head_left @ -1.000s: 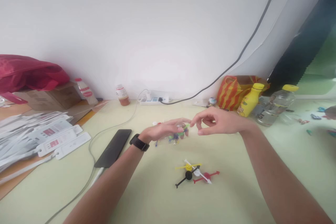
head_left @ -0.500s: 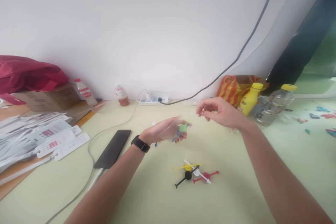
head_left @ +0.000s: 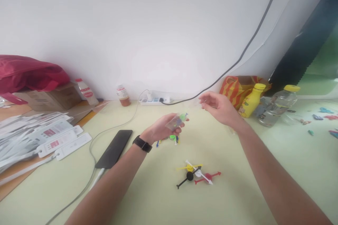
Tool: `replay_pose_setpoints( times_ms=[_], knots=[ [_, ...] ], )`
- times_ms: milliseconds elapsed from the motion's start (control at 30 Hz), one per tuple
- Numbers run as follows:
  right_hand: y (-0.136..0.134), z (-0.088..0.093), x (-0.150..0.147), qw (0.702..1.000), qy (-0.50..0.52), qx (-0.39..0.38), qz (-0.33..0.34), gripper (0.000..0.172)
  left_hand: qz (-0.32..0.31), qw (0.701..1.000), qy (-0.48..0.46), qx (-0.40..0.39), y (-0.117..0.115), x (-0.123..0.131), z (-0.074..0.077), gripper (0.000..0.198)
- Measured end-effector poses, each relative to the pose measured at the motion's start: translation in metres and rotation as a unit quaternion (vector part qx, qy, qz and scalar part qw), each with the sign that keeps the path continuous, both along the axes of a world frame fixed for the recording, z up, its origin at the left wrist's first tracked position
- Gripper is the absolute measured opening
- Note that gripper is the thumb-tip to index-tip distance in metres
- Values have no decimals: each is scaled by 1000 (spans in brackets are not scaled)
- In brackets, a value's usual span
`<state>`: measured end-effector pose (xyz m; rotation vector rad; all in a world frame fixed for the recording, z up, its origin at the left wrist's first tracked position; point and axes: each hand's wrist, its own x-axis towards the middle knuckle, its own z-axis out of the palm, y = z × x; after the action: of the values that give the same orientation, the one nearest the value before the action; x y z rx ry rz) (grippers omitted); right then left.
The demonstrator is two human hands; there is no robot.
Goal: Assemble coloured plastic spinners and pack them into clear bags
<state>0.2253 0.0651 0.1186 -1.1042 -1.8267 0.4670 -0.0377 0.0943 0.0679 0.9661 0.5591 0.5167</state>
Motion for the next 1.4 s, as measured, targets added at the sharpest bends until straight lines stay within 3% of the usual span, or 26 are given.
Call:
replay_pose_setpoints(
  times_ms=[133, 267, 433, 567, 633, 700, 833, 967, 1100, 1200, 1400],
  knots=[
    [7, -11, -8, 998, -18, 20, -52, 27, -16, 999, -24, -26, 0, 1, -2, 39],
    [12, -19, -11, 996, -41, 21, -76, 14, -23, 999, -32, -28, -1, 2, 0, 38],
    [14, -18, -3, 996, -41, 40, -71, 16, -28, 999, -28, -13, 2, -2, 1, 38],
    [16, -17, 13, 991, -87, -29, -102, 19, 8, 1000, -8, 20, 4, -6, 5, 32],
    [15, -20, 17, 982, -153, -99, -53, 16, 40, 999, 12, 27, 5, -7, 6, 29],
    [13, -25, 12, 960, -214, -175, 48, 13, 73, 997, 16, 32, 5, -7, 6, 26],
    [4, -38, -20, 873, -279, -310, 252, 19, 118, 991, -8, 59, 6, -4, 4, 20],
    [-4, -52, -54, 816, -309, -357, 333, 31, 149, 983, 23, 101, 6, -3, -1, 30],
    [-6, -62, -68, 782, -303, -386, 384, 24, 164, 977, 64, 123, 7, -3, -6, 39],
    [-6, -61, -68, 788, -262, -386, 401, 18, 162, 973, 80, 146, 6, -3, -8, 43],
    [-9, -35, -53, 849, -178, -329, 372, 17, 153, 958, 123, 208, 8, -3, -14, 45]
  ],
)
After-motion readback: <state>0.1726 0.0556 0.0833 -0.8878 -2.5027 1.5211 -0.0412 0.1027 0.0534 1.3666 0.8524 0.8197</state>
